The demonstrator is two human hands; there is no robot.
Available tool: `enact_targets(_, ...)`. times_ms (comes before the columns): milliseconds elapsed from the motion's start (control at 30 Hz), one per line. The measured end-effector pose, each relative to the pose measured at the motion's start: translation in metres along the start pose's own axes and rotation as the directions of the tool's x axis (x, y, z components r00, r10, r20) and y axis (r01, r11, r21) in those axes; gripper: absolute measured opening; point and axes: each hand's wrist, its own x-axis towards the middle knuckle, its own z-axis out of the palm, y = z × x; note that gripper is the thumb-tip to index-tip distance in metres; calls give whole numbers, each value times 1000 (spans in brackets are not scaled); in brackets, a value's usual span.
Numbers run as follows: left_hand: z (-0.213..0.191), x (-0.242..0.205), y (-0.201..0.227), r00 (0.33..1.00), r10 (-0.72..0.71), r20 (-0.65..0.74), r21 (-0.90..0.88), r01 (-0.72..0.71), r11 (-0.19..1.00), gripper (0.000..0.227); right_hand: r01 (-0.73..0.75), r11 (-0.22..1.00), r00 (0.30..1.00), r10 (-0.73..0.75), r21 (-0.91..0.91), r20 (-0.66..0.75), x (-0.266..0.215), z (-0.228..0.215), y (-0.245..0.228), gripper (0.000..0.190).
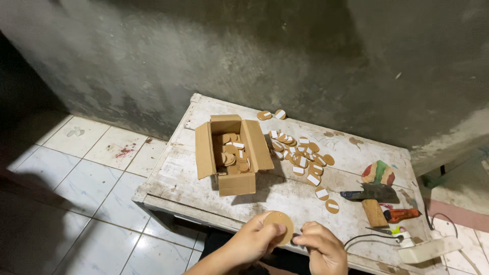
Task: The person applies small white adhesive strips to circular cardboard pieces using a handheld tool and places the finished pieces into a cardboard box.
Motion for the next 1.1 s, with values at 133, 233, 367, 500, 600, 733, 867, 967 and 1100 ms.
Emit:
enact_targets(133, 1, -8, 4, 985, 79, 151, 116, -97, 988, 10, -152, 972, 988, 149, -176, -34, -6, -11, 8, 20)
enact_targets(233, 0, -8, 10, 997, 0, 80, 120, -10, 993, 10, -44, 996, 989, 32, -78, -147, -4, -1, 0, 19)
enact_targets(367, -5, -4, 1, 993, 53, 108, 101, -64, 993, 10, 32, 997, 999, -33, -69, -9, 0, 4, -16, 26)
enact_targets(500, -12, -4, 3, 988, 106, 110, 98, -116, 988, 10, -76, 973, 997, 80, -220, 6, 4, 5, -15, 19)
enact_targets(600, -11, -9, 7, 995, 62, 84, 29, -65, 997, 10, -187, 913, 975, 217, -362, 45, 4, -7, 2, 25)
enact_targets(733, -18, -4, 4, 990, 16, 137, 61, -25, 998, 10, -383, 871, 923, 376, -308, -85, 6, -10, -7, 25)
enact_targets(867, -19, -6, 2, 985, 50, 164, 30, -56, 998, 9, -90, 985, 994, 99, -146, 56, 8, 0, -17, 17)
enact_targets(967, -22, -5, 3, 959, 108, 260, 60, -128, 990, 11, -61, 996, 996, 56, 69, 72, 12, 4, -20, 18)
enact_targets(1100, -24, -4, -7, 967, 28, 253, 27, -36, 999, 15, -151, 960, 977, 181, -237, 110, 11, -13, -1, 22)
